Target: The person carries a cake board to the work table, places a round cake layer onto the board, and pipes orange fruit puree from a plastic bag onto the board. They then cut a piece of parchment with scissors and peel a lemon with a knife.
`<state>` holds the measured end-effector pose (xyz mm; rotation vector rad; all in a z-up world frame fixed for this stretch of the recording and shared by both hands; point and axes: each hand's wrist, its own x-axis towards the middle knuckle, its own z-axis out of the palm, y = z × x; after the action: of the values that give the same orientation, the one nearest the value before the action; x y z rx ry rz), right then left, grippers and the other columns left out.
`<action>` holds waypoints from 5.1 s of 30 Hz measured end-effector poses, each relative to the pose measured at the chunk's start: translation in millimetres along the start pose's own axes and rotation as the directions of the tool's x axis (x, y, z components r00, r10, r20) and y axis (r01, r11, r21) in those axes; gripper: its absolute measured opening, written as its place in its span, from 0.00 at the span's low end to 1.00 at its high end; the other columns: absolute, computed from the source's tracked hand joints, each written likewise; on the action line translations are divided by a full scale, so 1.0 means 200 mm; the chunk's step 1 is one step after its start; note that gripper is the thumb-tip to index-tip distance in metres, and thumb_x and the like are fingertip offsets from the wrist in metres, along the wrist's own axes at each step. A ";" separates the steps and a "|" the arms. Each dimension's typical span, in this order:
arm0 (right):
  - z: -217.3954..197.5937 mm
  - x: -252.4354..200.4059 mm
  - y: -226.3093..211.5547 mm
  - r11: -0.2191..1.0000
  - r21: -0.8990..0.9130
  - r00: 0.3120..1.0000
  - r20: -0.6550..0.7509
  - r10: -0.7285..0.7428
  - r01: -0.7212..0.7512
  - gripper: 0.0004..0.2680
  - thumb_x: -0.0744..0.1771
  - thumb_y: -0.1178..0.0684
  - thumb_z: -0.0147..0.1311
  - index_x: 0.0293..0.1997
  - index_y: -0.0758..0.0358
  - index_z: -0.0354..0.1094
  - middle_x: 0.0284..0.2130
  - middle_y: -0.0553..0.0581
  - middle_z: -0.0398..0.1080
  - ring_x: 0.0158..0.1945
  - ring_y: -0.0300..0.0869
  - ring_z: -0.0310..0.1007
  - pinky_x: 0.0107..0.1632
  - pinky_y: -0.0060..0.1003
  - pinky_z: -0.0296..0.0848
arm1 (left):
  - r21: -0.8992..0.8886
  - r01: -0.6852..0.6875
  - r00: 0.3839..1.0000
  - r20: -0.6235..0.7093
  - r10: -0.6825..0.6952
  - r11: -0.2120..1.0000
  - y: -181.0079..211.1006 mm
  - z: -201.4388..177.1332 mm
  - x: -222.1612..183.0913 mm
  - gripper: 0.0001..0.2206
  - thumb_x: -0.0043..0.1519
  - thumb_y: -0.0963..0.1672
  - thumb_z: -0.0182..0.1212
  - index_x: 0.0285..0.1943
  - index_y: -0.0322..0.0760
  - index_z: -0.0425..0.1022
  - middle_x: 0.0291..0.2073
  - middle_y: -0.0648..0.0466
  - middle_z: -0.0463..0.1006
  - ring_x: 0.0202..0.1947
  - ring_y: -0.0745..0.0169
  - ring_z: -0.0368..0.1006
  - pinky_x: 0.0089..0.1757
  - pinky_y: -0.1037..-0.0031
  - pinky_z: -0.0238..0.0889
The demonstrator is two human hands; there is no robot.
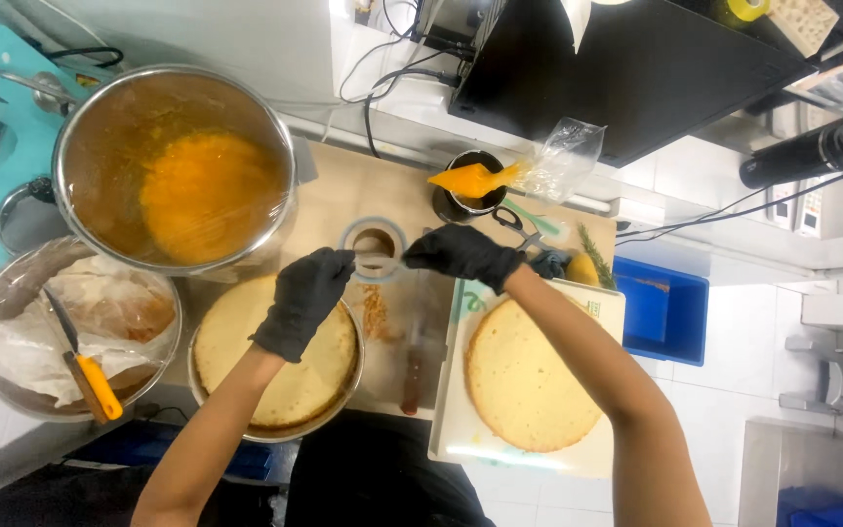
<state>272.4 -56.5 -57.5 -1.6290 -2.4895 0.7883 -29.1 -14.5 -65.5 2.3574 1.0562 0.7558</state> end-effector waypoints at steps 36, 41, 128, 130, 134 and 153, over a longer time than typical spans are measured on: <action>0.67 -0.16 1.32 -0.329 0.832 0.195 0.449 0.872 -0.447 0.10 0.59 0.53 0.71 0.37 0.64 0.76 0.27 0.61 0.75 0.20 0.47 0.73 0.23 0.43 0.76 | 0.214 -0.054 0.999 0.009 0.054 0.975 0.12 -0.21 -0.15 0.18 0.53 0.37 0.63 0.54 0.37 0.78 0.35 0.50 0.81 0.35 0.51 0.78 0.35 0.65 0.72; 0.64 -0.17 1.27 0.430 0.149 0.455 0.340 0.823 -0.890 0.08 0.61 0.50 0.71 0.35 0.55 0.73 0.27 0.59 0.76 0.27 0.43 0.71 0.34 0.39 0.71 | 0.213 -0.118 0.992 -0.024 0.126 0.970 0.14 -0.22 -0.11 0.21 0.51 0.37 0.62 0.56 0.36 0.78 0.36 0.49 0.82 0.35 0.51 0.78 0.36 0.65 0.72; 0.48 -0.66 -1.12 -0.533 0.822 0.953 -0.037 0.302 0.200 0.30 0.69 0.28 0.48 0.66 0.71 0.61 0.34 0.55 0.70 0.36 0.41 0.72 0.39 0.32 0.73 | 0.281 -0.222 0.946 -0.172 0.276 0.934 0.43 -0.42 -0.57 0.15 0.61 0.40 0.66 0.58 0.40 0.78 0.36 0.53 0.81 0.34 0.57 0.78 0.35 0.69 0.72; 0.52 -0.64 -1.10 -0.582 0.791 0.955 -0.006 0.296 0.185 0.30 0.68 0.29 0.49 0.66 0.71 0.61 0.35 0.55 0.70 0.37 0.40 0.72 0.41 0.33 0.73 | 0.286 -0.219 0.945 -0.176 0.275 0.933 0.42 -0.42 -0.58 0.15 0.62 0.40 0.66 0.58 0.40 0.78 0.36 0.53 0.81 0.34 0.56 0.78 0.35 0.69 0.72; 0.57 -0.61 -1.09 -0.741 0.646 0.947 0.084 0.310 0.185 0.30 0.66 0.33 0.54 0.66 0.72 0.59 0.39 0.53 0.70 0.43 0.40 0.73 0.45 0.35 0.76 | 0.294 -0.204 0.953 -0.158 0.258 0.934 0.43 -0.45 -0.57 0.15 0.61 0.41 0.67 0.57 0.39 0.78 0.35 0.53 0.82 0.33 0.55 0.78 0.33 0.68 0.72; 0.47 -0.65 -1.14 -0.155 0.983 0.913 -0.025 0.407 0.096 0.28 0.71 0.32 0.43 0.68 0.73 0.60 0.22 0.49 0.60 0.18 0.33 0.53 0.23 0.27 0.53 | 0.301 -0.227 0.938 -0.188 0.291 0.926 0.42 -0.45 -0.58 0.14 0.61 0.41 0.67 0.56 0.39 0.79 0.39 0.53 0.82 0.36 0.56 0.79 0.38 0.68 0.74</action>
<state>107.5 -275.0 -7.9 -1.0814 -0.5874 1.6352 -107.5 -139.3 17.5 2.7391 1.0024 1.0619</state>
